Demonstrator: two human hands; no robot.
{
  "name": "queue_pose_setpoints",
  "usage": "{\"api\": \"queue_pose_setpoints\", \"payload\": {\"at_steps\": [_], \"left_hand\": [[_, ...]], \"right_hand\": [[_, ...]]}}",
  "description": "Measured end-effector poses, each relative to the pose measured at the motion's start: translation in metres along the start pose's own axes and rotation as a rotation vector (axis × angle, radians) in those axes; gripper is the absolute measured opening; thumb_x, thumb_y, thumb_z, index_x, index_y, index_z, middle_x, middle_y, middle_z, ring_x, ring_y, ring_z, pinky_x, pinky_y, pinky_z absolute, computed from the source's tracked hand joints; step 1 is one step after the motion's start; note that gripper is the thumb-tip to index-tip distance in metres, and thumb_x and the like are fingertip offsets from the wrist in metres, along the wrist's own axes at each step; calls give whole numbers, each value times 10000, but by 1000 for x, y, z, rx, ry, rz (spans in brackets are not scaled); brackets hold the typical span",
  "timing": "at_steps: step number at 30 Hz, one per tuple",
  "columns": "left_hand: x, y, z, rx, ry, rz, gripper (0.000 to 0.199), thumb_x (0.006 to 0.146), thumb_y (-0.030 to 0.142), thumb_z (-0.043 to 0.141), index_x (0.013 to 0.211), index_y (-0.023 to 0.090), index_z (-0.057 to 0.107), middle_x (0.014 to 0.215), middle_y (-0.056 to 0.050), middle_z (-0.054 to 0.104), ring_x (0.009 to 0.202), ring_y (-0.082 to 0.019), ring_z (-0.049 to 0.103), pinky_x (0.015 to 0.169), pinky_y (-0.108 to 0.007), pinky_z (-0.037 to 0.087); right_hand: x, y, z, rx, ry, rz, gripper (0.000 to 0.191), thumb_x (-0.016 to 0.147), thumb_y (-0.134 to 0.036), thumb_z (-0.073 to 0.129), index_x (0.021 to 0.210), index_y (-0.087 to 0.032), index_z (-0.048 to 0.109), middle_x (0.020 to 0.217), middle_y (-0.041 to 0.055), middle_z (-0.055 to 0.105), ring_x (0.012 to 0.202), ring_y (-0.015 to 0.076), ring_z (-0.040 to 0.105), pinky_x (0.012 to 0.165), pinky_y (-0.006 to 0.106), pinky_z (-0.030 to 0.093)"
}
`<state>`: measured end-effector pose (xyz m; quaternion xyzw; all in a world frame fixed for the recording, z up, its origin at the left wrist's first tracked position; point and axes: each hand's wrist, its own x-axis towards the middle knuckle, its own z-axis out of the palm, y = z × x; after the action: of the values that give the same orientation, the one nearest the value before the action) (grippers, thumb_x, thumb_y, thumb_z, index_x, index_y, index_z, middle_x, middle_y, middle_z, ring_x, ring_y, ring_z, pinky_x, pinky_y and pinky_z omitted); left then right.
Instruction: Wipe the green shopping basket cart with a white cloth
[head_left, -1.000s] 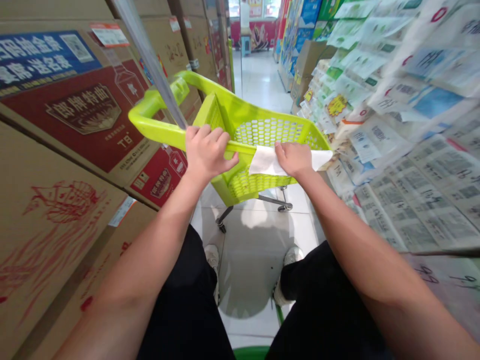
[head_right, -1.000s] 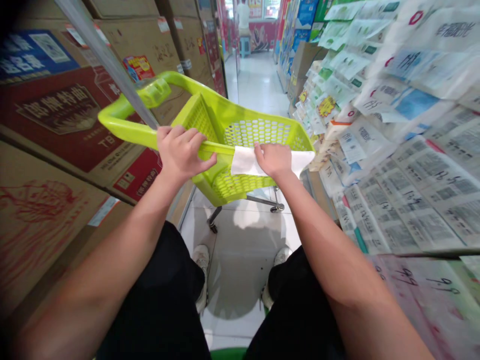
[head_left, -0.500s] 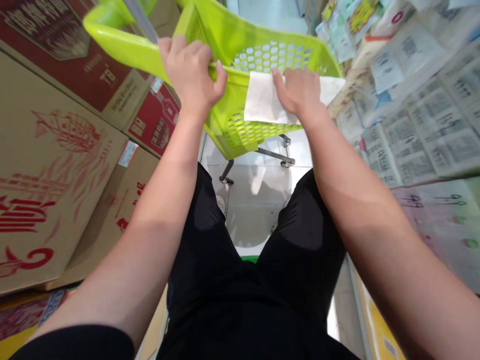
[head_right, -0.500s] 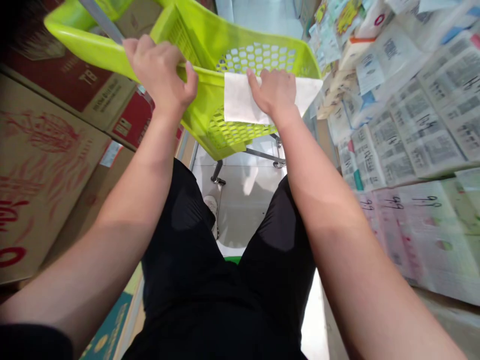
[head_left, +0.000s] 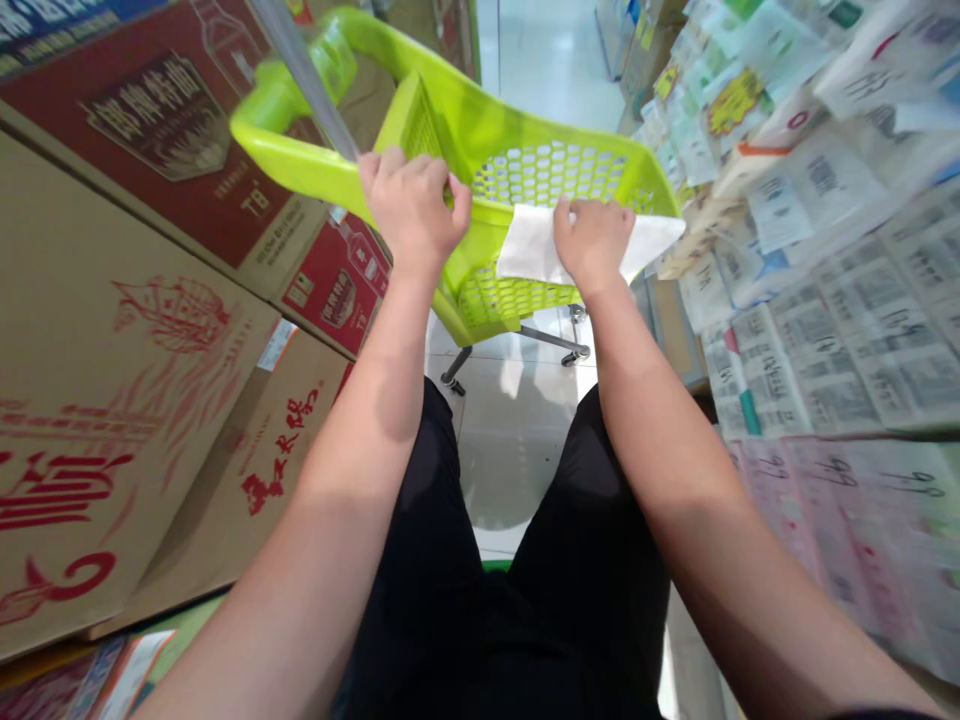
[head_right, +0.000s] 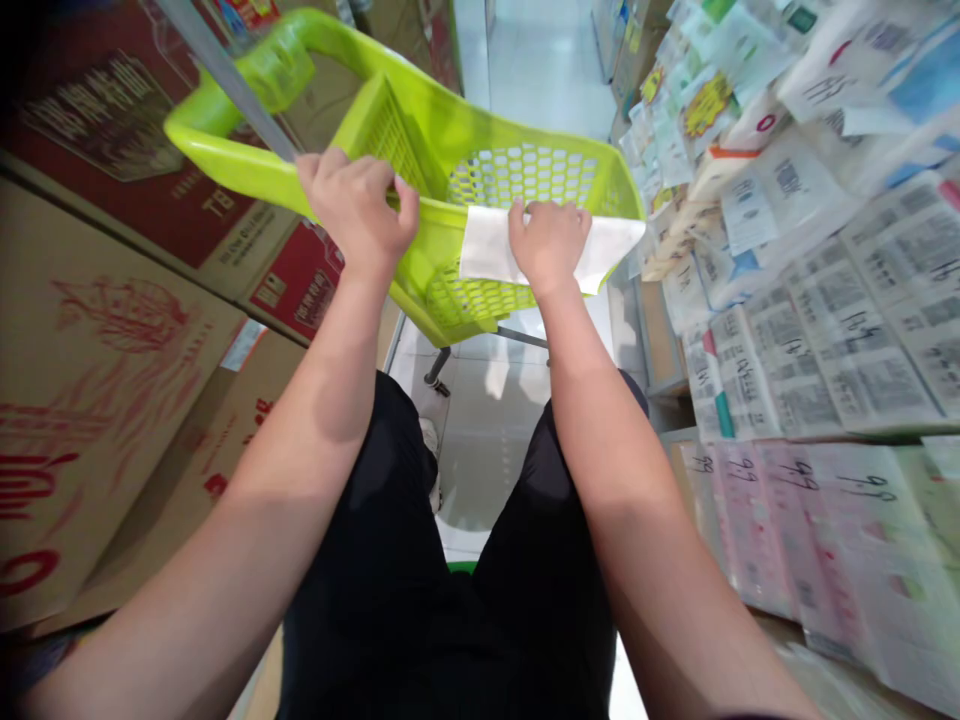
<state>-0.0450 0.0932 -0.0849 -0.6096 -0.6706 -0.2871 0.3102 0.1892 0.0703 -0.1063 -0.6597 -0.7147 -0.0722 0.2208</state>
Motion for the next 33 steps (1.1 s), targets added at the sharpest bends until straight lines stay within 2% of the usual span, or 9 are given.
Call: {"api": "queue_pose_setpoints", "payload": {"at_steps": [2, 6, 9, 12, 17, 22, 27, 30, 33], "left_hand": [[-2, -2, -7, -90, -54, -4, 449, 892, 455, 679, 667, 251, 349, 711, -13, 386, 861, -194, 221, 950, -470, 213], [-8, -7, -28, -341, -41, 90, 245, 974, 401, 559, 776, 259, 530, 762, -40, 586, 1001, -245, 440, 936, -491, 255], [-9, -9, -37, -372, -28, 101, 205, 978, 333, 513, 807, 259, 600, 777, -58, 660, 993, -263, 515, 930, -525, 297], [-9, -8, -39, -353, 15, 151, 186, 940, 304, 529, 784, 268, 624, 768, -73, 688, 940, -293, 576, 906, -538, 344], [-10, 8, -40, -356, 88, 185, 177, 902, 296, 547, 776, 252, 662, 751, -73, 690, 888, -293, 604, 890, -515, 385], [-11, 31, -44, -316, 150, 177, 204, 878, 272, 552, 698, 250, 645, 705, -53, 691, 774, -270, 582, 802, -480, 385], [-12, 29, -49, -296, 139, 232, 211, 867, 274, 573, 666, 252, 635, 697, -64, 702, 745, -273, 593, 760, -483, 367], [-14, 23, -55, -263, 128, 291, 191, 871, 265, 589, 684, 252, 626, 712, -62, 705, 756, -272, 597, 764, -480, 362], [-18, 21, -62, -223, 149, 321, 177, 873, 239, 596, 697, 254, 607, 696, -50, 681, 752, -265, 594, 765, -469, 357]], "right_hand": [[-6, -10, -6, 11, -34, -75, 877, 1094, -467, -72, 1296, -33, 662, 1192, 251, 676, 1276, 391, 559, 1085, 635, 317], [-27, -39, -19, 10, -49, -241, 750, 1096, -550, 72, 1539, -90, 465, 1441, 253, 563, 1359, 388, 479, 1136, 565, 300], [-33, -38, -26, 43, -55, -327, 713, 1093, -558, 134, 1587, -127, 412, 1490, 218, 553, 1346, 358, 484, 1149, 499, 299], [-21, -7, -27, 47, -101, -291, 660, 1101, -504, 130, 1463, -161, 563, 1365, 181, 659, 1261, 332, 555, 1093, 443, 345], [9, 42, -21, -104, -65, 32, 642, 1083, -345, 153, 1136, -92, 741, 1171, 243, 734, 1130, 353, 635, 988, 443, 386], [13, 18, -10, -80, 59, 49, 546, 1062, -299, 215, 1030, -138, 736, 1083, 218, 752, 1072, 333, 644, 945, 431, 386], [1, -18, -15, -2, 54, -162, 548, 1103, -385, 176, 1040, -212, 692, 1064, 148, 758, 1069, 303, 648, 943, 407, 394], [1, -11, -33, 27, -66, -258, 571, 1107, -490, 202, 1086, -222, 706, 1084, 136, 779, 1075, 290, 677, 917, 374, 420], [9, 16, -48, -26, -211, -142, 634, 1094, -561, 226, 1101, -229, 766, 1094, 143, 800, 1055, 291, 722, 855, 361, 452]]}}
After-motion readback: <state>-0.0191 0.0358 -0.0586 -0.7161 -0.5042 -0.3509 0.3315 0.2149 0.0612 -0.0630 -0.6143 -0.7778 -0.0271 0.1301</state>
